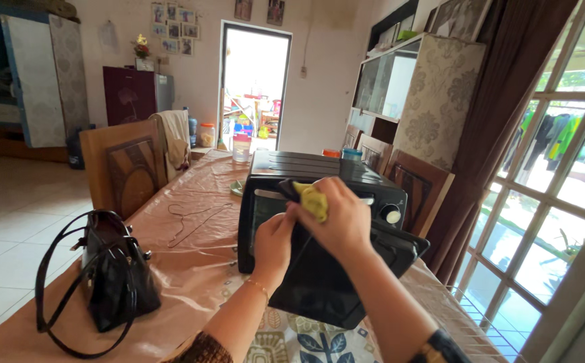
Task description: The person wipes a black baking tray and the exterior of a countertop toaster oven using a yellow cloth. They clean the tray surface, then the oven door and front panel, and finally the oven's interior glass and walls.
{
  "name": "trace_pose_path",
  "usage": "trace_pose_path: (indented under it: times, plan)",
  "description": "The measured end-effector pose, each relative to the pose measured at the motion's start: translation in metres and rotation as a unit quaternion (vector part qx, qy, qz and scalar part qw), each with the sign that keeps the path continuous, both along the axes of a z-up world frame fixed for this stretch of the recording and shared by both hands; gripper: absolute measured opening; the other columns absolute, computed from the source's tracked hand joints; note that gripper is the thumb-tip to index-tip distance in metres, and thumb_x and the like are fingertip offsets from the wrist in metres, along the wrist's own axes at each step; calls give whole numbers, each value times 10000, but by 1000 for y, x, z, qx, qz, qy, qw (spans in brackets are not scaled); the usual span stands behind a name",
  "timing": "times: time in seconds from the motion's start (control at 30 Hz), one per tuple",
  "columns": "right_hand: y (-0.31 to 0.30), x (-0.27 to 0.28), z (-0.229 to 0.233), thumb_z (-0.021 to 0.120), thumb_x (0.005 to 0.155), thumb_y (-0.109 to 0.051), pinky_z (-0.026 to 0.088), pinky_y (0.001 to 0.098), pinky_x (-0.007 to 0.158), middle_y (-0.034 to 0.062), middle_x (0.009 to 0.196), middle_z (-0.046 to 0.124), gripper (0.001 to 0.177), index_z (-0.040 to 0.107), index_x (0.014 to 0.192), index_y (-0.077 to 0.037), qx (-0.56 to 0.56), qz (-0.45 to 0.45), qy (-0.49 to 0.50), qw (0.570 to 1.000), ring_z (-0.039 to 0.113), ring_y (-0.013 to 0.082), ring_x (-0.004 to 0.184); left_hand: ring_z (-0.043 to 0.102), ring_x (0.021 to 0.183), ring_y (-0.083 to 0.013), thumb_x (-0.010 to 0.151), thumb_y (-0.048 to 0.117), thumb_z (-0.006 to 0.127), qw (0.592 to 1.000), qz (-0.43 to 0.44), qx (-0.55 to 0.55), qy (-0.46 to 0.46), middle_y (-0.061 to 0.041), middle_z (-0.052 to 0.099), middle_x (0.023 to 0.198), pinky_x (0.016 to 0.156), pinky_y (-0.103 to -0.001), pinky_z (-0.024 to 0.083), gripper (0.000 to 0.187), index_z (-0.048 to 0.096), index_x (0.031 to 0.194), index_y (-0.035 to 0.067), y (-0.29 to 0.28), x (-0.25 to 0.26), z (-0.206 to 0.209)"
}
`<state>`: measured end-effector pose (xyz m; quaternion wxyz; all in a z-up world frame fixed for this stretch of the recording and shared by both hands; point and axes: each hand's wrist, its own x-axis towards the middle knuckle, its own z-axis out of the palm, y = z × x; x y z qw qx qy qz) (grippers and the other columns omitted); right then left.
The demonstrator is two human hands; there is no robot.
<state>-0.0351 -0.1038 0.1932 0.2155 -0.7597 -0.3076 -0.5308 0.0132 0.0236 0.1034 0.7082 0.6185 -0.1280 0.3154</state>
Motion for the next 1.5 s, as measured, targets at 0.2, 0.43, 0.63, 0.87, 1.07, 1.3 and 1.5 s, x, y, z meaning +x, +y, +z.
trace_pose_path:
  times: [0.2, 0.43, 0.63, 0.87, 1.07, 1.3, 1.5]
  plan:
    - [-19, 4, -23, 767, 865, -320, 525, 451, 746, 110, 920, 673, 291, 630, 923, -71, 8, -36, -29, 999, 675, 343, 865, 385, 604, -83, 961, 492, 618, 995, 53, -78, 17, 35, 453, 579, 586, -315, 363, 541, 606, 666, 39, 5, -7, -16]
    - [-75, 16, -36, 748, 875, -262, 503, 491, 857, 141, 949, 681, 252, 642, 960, -50, 72, -114, -41, 990, 659, 381, 934, 243, 593, -127, 965, 536, 625, 987, 53, -116, 94, 28, 250, 605, 560, -351, 255, 662, 287, 595, 104, 17, -5, -26]
    - [4, 11, -34, 760, 825, -347, 489, 490, 861, 145, 986, 700, 371, 668, 1057, -73, 0, -55, 23, 998, 643, 359, 964, 236, 612, -105, 988, 509, 622, 979, 40, -179, 89, 50, 265, 617, 544, -346, 233, 640, 350, 594, 84, 14, 11, -47]
    - [59, 13, -31, 736, 883, -358, 480, 488, 832, 84, 938, 720, 329, 655, 1054, -88, -37, -38, 27, 998, 666, 315, 905, 343, 585, -56, 972, 502, 612, 980, -11, -193, 56, 78, 424, 615, 525, -301, 293, 534, 555, 627, 98, 12, 21, -54]
    - [-22, 36, -43, 716, 900, -276, 506, 458, 826, 103, 925, 695, 174, 738, 966, -117, 3, -82, -36, 996, 667, 327, 885, 199, 521, -98, 947, 567, 644, 970, 20, -193, 147, 52, 221, 569, 475, -329, 192, 684, 268, 565, 141, 12, 13, -44]
    - [-62, 50, -50, 722, 936, -254, 455, 501, 979, 118, 1034, 698, 166, 705, 958, -90, 69, -182, -61, 979, 637, 340, 1023, 224, 494, -100, 928, 602, 633, 971, 25, -182, 151, 43, 238, 552, 468, -324, 205, 683, 293, 555, 143, 11, 9, -38]
    - [42, 26, -51, 717, 870, -292, 433, 488, 965, 88, 1036, 684, 247, 700, 1043, -117, 0, -60, -46, 997, 623, 323, 1047, 304, 550, -86, 986, 541, 576, 983, 51, -152, 89, 43, 357, 549, 502, -321, 279, 641, 495, 541, 88, 11, 19, -48]
